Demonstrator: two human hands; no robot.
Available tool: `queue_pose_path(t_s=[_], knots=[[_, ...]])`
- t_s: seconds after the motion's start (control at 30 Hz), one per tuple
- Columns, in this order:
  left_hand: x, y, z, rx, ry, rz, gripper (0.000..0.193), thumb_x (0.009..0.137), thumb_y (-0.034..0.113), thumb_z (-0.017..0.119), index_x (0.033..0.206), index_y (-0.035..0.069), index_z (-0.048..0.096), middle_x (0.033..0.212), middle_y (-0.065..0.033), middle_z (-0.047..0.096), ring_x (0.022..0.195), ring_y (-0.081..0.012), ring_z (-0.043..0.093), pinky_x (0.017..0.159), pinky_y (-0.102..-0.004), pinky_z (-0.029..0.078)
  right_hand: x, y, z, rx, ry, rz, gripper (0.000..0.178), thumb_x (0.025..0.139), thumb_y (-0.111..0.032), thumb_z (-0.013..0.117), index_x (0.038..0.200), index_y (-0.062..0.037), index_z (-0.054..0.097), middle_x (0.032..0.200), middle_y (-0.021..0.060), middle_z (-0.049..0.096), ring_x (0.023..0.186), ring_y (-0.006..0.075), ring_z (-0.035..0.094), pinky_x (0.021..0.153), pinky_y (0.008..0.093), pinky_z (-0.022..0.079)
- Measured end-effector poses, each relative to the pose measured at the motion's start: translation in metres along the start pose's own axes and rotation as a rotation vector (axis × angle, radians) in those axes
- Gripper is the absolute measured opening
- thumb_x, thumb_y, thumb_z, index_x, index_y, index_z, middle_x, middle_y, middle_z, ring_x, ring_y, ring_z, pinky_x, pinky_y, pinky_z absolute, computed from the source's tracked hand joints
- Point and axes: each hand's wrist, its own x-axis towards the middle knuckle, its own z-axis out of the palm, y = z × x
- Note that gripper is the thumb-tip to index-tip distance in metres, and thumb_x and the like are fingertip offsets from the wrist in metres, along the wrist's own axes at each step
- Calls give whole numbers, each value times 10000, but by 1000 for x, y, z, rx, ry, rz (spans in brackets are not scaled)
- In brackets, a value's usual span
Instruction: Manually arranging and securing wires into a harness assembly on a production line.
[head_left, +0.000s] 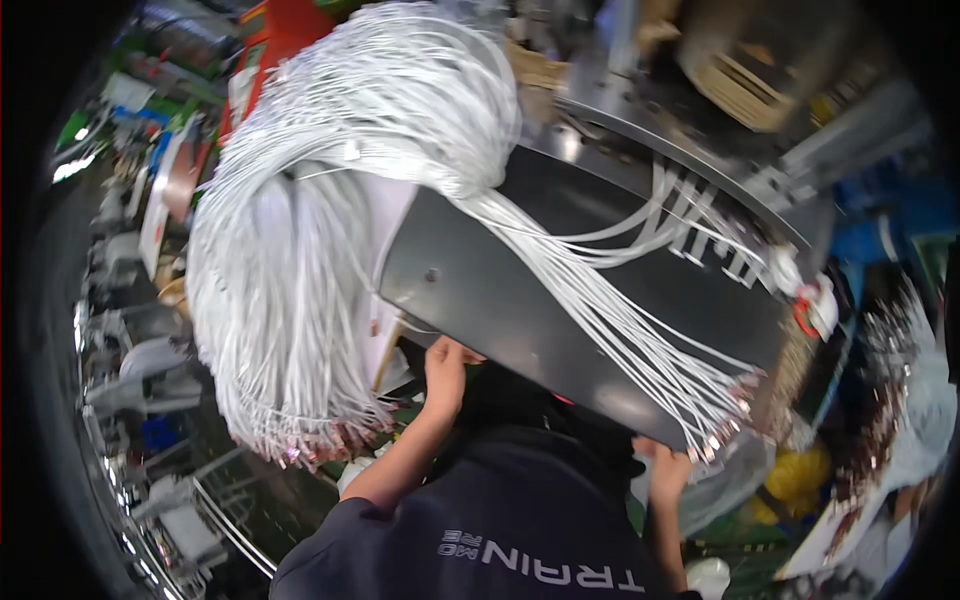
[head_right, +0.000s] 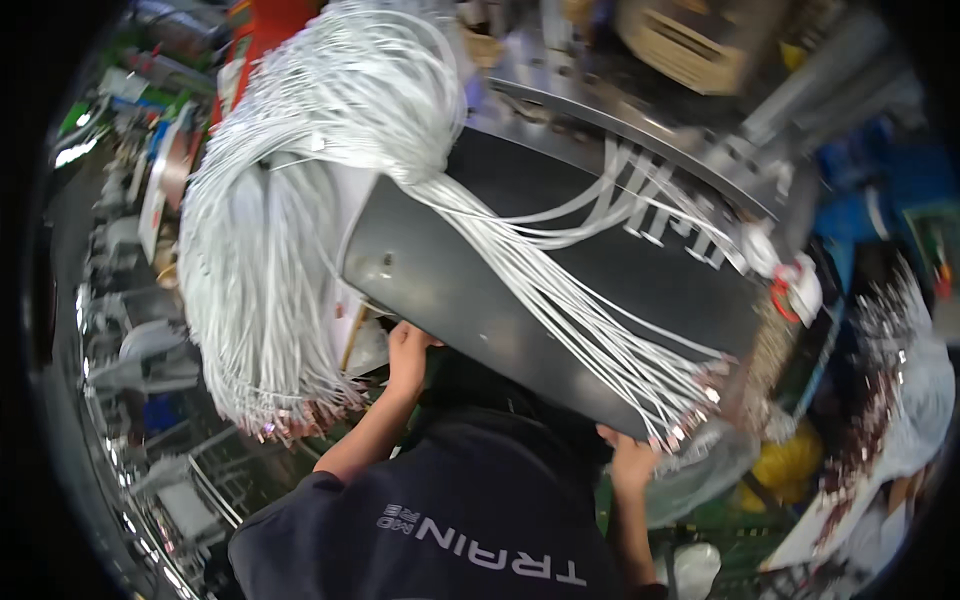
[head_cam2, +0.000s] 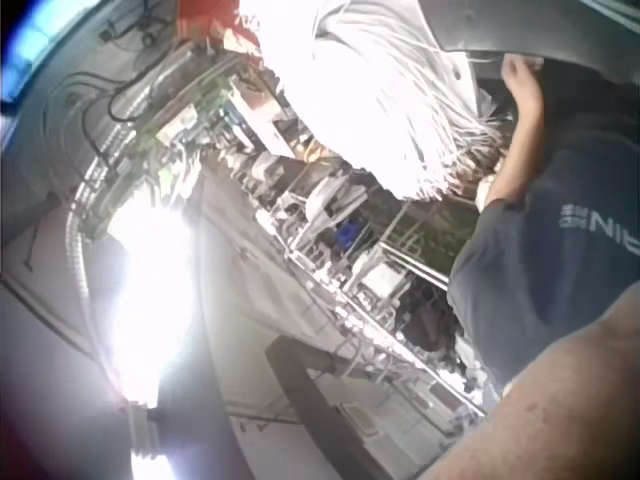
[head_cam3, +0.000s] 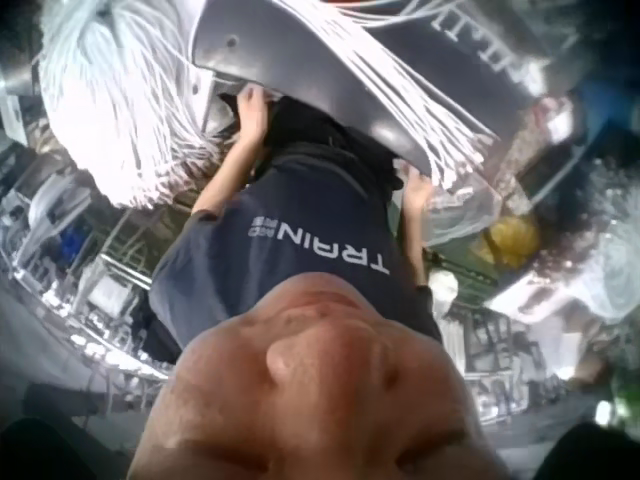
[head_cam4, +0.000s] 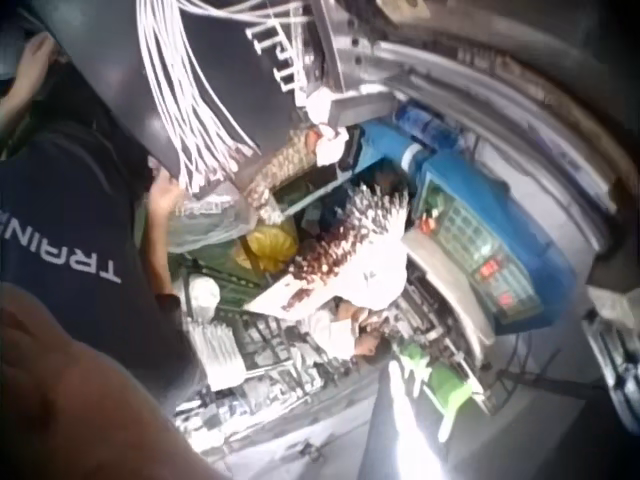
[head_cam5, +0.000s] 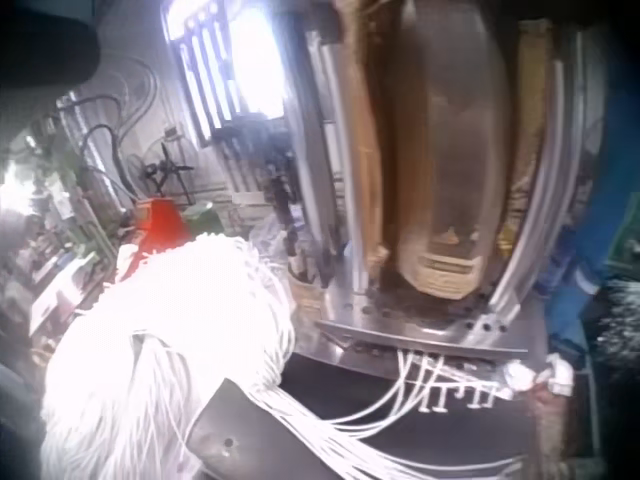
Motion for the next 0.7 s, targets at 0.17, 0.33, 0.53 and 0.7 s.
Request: queue_pose_path(t_s=[0.17,0.33,0.53,0.7], knots=[[-60,10,47,231,-570,331,265,1010,239,605,910,10,695,856,-91,722,776,-220,682,720,-322,530,-25,-95,23,-217,-877,-130,271,1025,-142,558,1173,34,701,1217,122,712,1007,177,687,877,313,542],[-78,90,93,439,-853,1094,443,800,434,804,1036,70,714,1033,-102,715,964,-271,693,816,-402,538,12,-185,-5,-276,-447,-800,238,930,-152,674,1113,-17,747,1232,158,690,1095,297,660,978,408,501],[-44,142,207,840,-864,1397,792,823,495,763,1433,67,497,1369,-171,559,1346,-365,490,1181,-564,315,113,-225,-8,-765,197,-1225,174,898,-144,681,1017,-62,778,1177,187,689,1077,369,649,967,439,493],[10,201,141,1097,-859,1201,498,756,-1,632,1252,24,605,1295,-168,591,1252,-348,554,1110,-423,435,61,-167,-91,-153,771,-1014,223,933,-100,541,839,18,706,879,91,707,835,195,690,770,342,546]])
